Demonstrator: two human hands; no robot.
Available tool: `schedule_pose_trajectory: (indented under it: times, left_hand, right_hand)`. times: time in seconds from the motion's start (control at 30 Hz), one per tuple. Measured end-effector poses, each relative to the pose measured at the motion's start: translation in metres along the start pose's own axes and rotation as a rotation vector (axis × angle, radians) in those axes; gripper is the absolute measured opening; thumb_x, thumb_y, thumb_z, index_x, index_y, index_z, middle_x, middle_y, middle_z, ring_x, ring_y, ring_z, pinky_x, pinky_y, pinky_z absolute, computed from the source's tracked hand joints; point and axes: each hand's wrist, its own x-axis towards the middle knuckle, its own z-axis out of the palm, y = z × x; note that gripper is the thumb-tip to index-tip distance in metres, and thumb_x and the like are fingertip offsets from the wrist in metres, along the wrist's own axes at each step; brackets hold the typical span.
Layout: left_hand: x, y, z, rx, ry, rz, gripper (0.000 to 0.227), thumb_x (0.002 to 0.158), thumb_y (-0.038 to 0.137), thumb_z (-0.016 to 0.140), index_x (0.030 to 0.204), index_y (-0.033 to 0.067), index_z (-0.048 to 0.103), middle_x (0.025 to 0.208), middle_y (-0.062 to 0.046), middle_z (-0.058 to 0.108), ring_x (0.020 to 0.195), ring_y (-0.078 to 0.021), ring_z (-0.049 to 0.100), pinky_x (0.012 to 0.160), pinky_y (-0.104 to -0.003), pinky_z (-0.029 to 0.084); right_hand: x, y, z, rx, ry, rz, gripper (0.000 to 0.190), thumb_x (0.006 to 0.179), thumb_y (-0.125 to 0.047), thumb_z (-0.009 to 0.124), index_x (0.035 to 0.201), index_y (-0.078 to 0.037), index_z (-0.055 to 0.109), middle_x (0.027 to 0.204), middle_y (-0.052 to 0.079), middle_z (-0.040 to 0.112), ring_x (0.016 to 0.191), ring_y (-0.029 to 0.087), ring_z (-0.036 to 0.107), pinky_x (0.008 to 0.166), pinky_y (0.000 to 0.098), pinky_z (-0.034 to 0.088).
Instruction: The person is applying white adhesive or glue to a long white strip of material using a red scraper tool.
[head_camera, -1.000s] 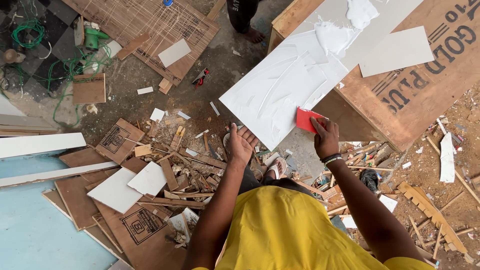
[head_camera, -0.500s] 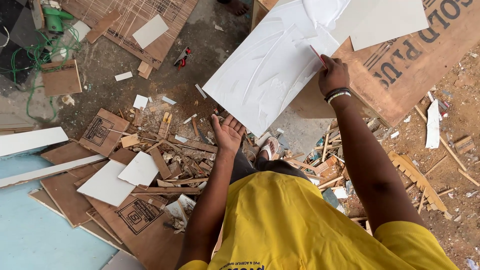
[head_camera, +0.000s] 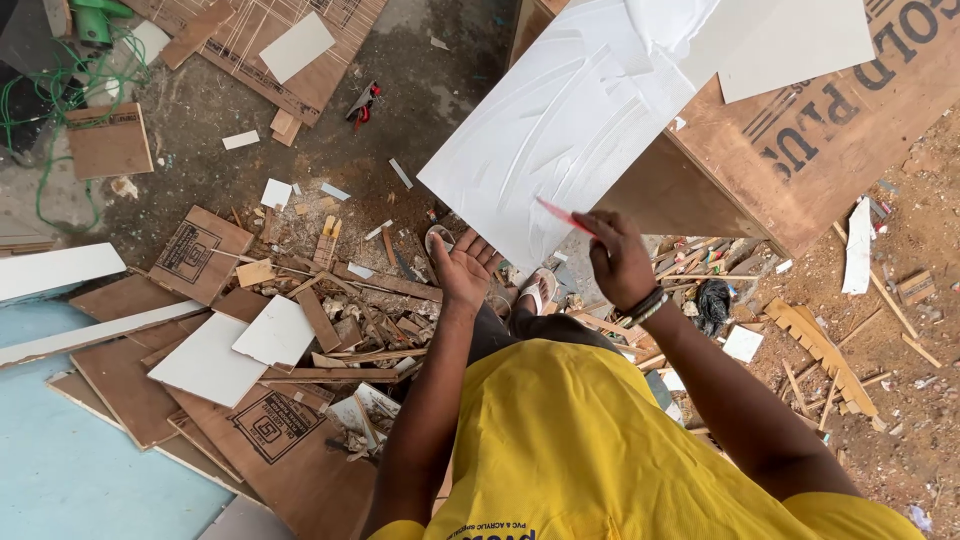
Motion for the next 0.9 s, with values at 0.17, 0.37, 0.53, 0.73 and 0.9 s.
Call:
schedule_pose_trajectory:
  times: [0.17, 0.37, 0.53, 0.73, 0.9]
  left_hand:
    - [0.001, 0.003, 0.006, 0.000, -0.010, -0.002, 0.116, 0.088, 0.085, 0.028, 0.156, -0.0089, 0.029, 0.156, -0.030, 0.041, 0.143, -0.0403, 0.045, 0.116, -0.053, 0.041]
    - [-0.006, 0.021, 0.017, -0.040, -0.083, -0.069, 0.120, 0.088, 0.087, 0.025, 0.155, -0.0117, 0.030, 0.153, -0.031, 0.043, 0.140, -0.0398, 0.048, 0.116, -0.052, 0.042]
    - [-0.007, 0.025, 0.009, -0.039, -0.081, -0.106, 0.123, 0.086, 0.090, 0.022, 0.154, -0.0124, 0.030, 0.150, -0.032, 0.047, 0.136, -0.0401, 0.052, 0.112, -0.051, 0.047]
    - [0.001, 0.020, 0.003, -0.030, -0.066, -0.099, 0.124, 0.086, 0.090, 0.022, 0.153, -0.0143, 0.033, 0.150, -0.033, 0.047, 0.140, -0.0410, 0.050, 0.115, -0.053, 0.044]
    - [-0.005, 0.019, 0.007, -0.057, -0.107, -0.084, 0.123, 0.085, 0.090, 0.023, 0.154, -0.0117, 0.033, 0.152, -0.030, 0.046, 0.142, -0.0407, 0.047, 0.118, -0.054, 0.040]
  right_hand:
    - [0.100, 0.081, 0.010, -0.242, 0.178, 0.090, 0.045, 0.094, 0.001, 0.057, 0.136, -0.011, 0.067, 0.126, 0.015, 0.066, 0.111, 0.037, 0.056, 0.097, 0.0476, 0.047]
    - [0.034, 0.045, 0.055, -0.411, 0.014, 0.157, 0.053, 0.086, -0.005, 0.060, 0.138, -0.017, 0.065, 0.134, 0.009, 0.064, 0.115, 0.034, 0.056, 0.095, 0.0511, 0.044]
    - [-0.045, -0.030, 0.043, -0.145, -0.192, 0.055, 0.058, 0.082, -0.003, 0.060, 0.139, -0.015, 0.062, 0.133, 0.008, 0.063, 0.116, 0.032, 0.055, 0.098, 0.0461, 0.044]
    - [0.075, 0.036, 0.021, -0.226, 0.143, 0.082, 0.046, 0.095, 0.000, 0.056, 0.138, -0.013, 0.067, 0.135, 0.011, 0.063, 0.115, 0.033, 0.055, 0.097, 0.0464, 0.046]
    - [0.149, 0.094, 0.046, -0.361, 0.134, 0.194, 0.051, 0.093, -0.004, 0.057, 0.143, -0.015, 0.062, 0.135, 0.012, 0.063, 0.116, 0.037, 0.053, 0.095, 0.0516, 0.043]
